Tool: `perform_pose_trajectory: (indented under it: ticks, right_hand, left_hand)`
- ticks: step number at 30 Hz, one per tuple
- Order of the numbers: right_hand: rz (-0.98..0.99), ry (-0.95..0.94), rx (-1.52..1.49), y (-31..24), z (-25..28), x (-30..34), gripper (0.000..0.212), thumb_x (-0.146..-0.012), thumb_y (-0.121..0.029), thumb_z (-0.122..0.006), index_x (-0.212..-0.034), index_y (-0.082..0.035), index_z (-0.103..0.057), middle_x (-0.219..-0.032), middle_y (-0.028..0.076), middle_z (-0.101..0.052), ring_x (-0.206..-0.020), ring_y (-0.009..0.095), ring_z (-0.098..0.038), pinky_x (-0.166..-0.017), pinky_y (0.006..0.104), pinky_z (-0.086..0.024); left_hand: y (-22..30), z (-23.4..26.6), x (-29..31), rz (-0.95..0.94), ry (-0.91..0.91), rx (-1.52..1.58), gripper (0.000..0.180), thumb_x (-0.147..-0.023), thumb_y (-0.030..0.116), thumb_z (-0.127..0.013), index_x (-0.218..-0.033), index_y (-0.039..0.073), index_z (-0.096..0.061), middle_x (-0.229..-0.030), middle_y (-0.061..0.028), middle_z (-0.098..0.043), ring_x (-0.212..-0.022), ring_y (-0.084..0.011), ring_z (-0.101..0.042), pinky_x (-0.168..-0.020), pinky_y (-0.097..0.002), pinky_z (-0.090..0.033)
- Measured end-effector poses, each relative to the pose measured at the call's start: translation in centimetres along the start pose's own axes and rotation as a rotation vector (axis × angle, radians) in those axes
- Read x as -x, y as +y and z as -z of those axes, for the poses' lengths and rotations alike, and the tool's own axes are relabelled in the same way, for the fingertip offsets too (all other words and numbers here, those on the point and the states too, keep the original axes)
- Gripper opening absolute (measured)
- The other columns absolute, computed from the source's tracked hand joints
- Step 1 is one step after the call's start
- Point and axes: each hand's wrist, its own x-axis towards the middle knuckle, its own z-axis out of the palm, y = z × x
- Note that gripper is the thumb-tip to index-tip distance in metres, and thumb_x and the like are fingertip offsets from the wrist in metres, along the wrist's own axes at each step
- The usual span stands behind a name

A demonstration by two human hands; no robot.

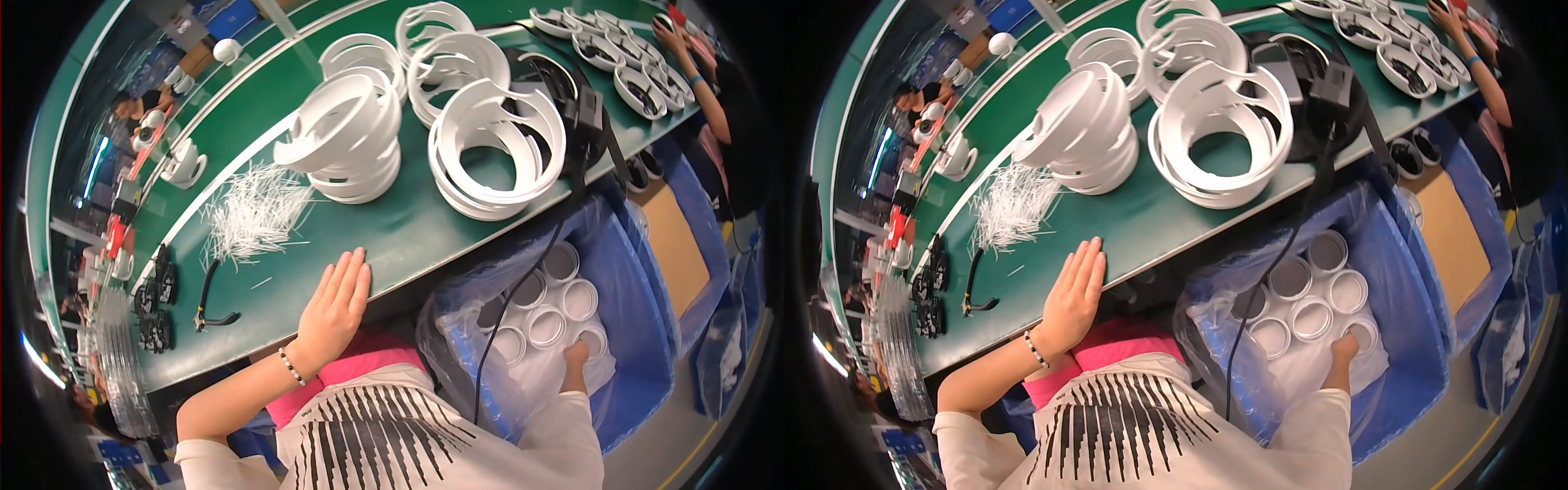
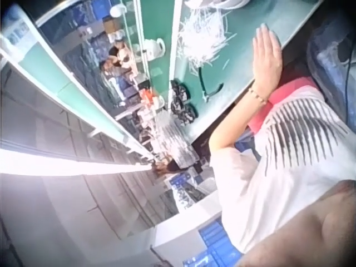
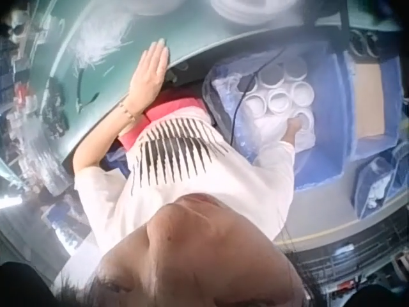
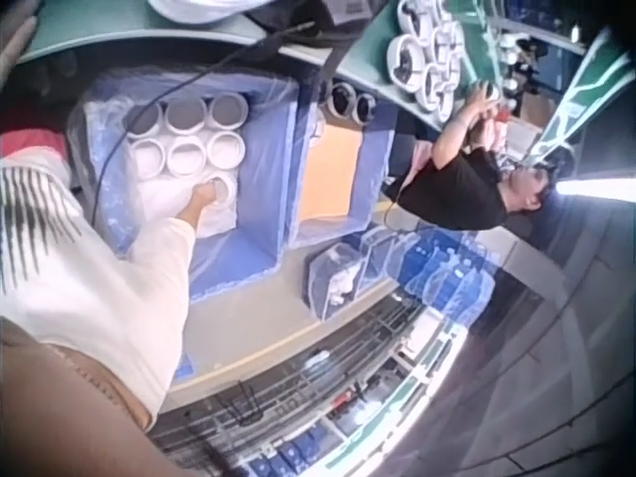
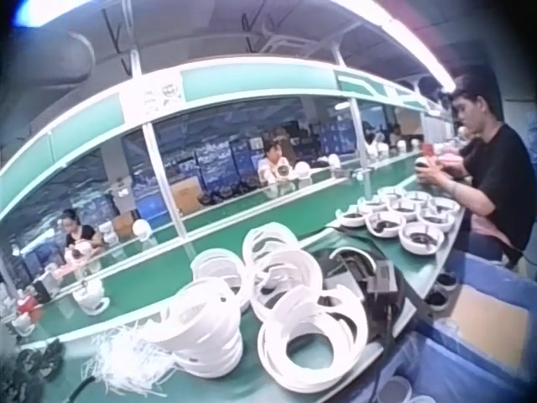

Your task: Assembling electronic lighting components and housings on a factory assembly line.

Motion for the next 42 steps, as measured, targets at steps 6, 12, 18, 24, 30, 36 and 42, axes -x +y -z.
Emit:
perform_pose_trajectory:
  ticks: [6, 12, 18, 24, 30, 36, 42]
  right_hand:
    - [-0.003, 0.153, -0.206, -1.0, 6.3, 3.0, 0.047, -0.057, -0.015, -0.067, -0.099, 0.003, -0.055, -0.095, 0.023, -0.058, -0.092, 0.037, -0.056, -0.084, 0.0389, -0.043]
    - [-0.064, 0.629, -0.752, -0.2, 15.3, 9.3, 0.054, -0.062, -0.019, -0.072, -0.106, 0.007, -0.053, -0.1, 0.02, -0.058, -0.093, 0.033, -0.056, -0.081, 0.0353, -0.044]
    - [0.455, 0.169, -2.286, -7.3, 25.2, 24.9, 0.023, -0.077, -0.003, -0.051, -0.1, -0.001, -0.049, -0.071, 0.002, -0.045, -0.061, 0.01, -0.041, -0.067, 0.0302, -0.04]
    - [0.556, -0.649, -2.565, -22.0, 29.4, 34.6, 0.034, -0.069, -0.013, -0.05, -0.101, -0.003, -0.048, -0.061, -0.001, -0.042, -0.055, 0.009, -0.04, -0.056, 0.021, -0.039]
    - [0.546, -1.214, -2.584, -31.9, 28.6, 33.6, 0.031, -0.07, -0.009, -0.051, -0.101, -0.003, -0.047, -0.061, -0.002, -0.036, -0.058, 0.01, -0.038, -0.068, 0.0283, -0.034]
    - [0.434, -0.476, -2.166, -34.4, 28.9, 33.5, 0.049, -0.08, 0.0, -0.046, -0.125, -0.002, -0.029, -0.11, 0.016, -0.051, -0.097, 0.024, -0.052, -0.085, 0.037, -0.043]
    - [0.718, 0.701, -1.322, -37.0, 27.2, 34.3, 0.073, -0.074, 0.007, -0.049, -0.134, -0.001, -0.008, -0.138, 0.018, -0.016, -0.127, 0.029, -0.02, -0.104, 0.0399, -0.016]
  left_hand:
    - [-0.3, 0.1, 0.1, 0.014, 0.036, 0.079, 0.046, -0.075, 0.005, -0.045, -0.118, -0.008, -0.036, -0.128, -0.0227, -0.035, -0.117, -0.0334, -0.038, -0.096, -0.0403, -0.034]
    - [-0.4, 0.5, -2.4, 0.263, 0.288, 0.887, 0.093, -0.07, 0.006, -0.059, -0.132, -0.003, 0.009, -0.139, -0.0234, 0.009, -0.131, -0.0326, 0.004, -0.105, -0.0378, -0.011]
    - [-5.4, -2.4, -6.0, 0.639, 0.413, 1.727, 0.089, -0.074, 0.008, -0.055, -0.131, -0.005, 0.012, -0.141, -0.0204, 0.003, -0.131, -0.0258, -0.006, -0.105, -0.0352, -0.013]
    - [-5.4, -2.0, -6.4, 0.505, 0.261, 1.906, 0.084, -0.07, -0.004, -0.048, -0.133, -0.002, 0.007, -0.142, -0.0165, 0.001, -0.131, -0.0239, -0.004, -0.105, -0.0372, -0.015]
    - [-5.7, -0.3, -1.4, 0.478, 0.367, 1.895, 0.075, -0.075, -0.011, -0.04, -0.136, 0.003, 0.001, -0.142, -0.0145, -0.005, -0.131, -0.0282, -0.009, -0.103, -0.0409, -0.021]
    - [-2.8, -0.3, 4.7, 0.541, 0.417, 1.757, 0.076, -0.074, -0.01, -0.042, -0.136, 0.004, 0.001, -0.14, -0.0189, -0.013, -0.129, -0.0307, -0.018, -0.098, -0.0403, -0.028]
    - [-2.9, 0.4, 6.4, 0.52, 0.48, 1.605, 0.074, -0.073, -0.008, -0.045, -0.134, -0.002, -0.004, -0.136, -0.0241, -0.019, -0.124, -0.0343, -0.028, -0.093, -0.0397, -0.036]
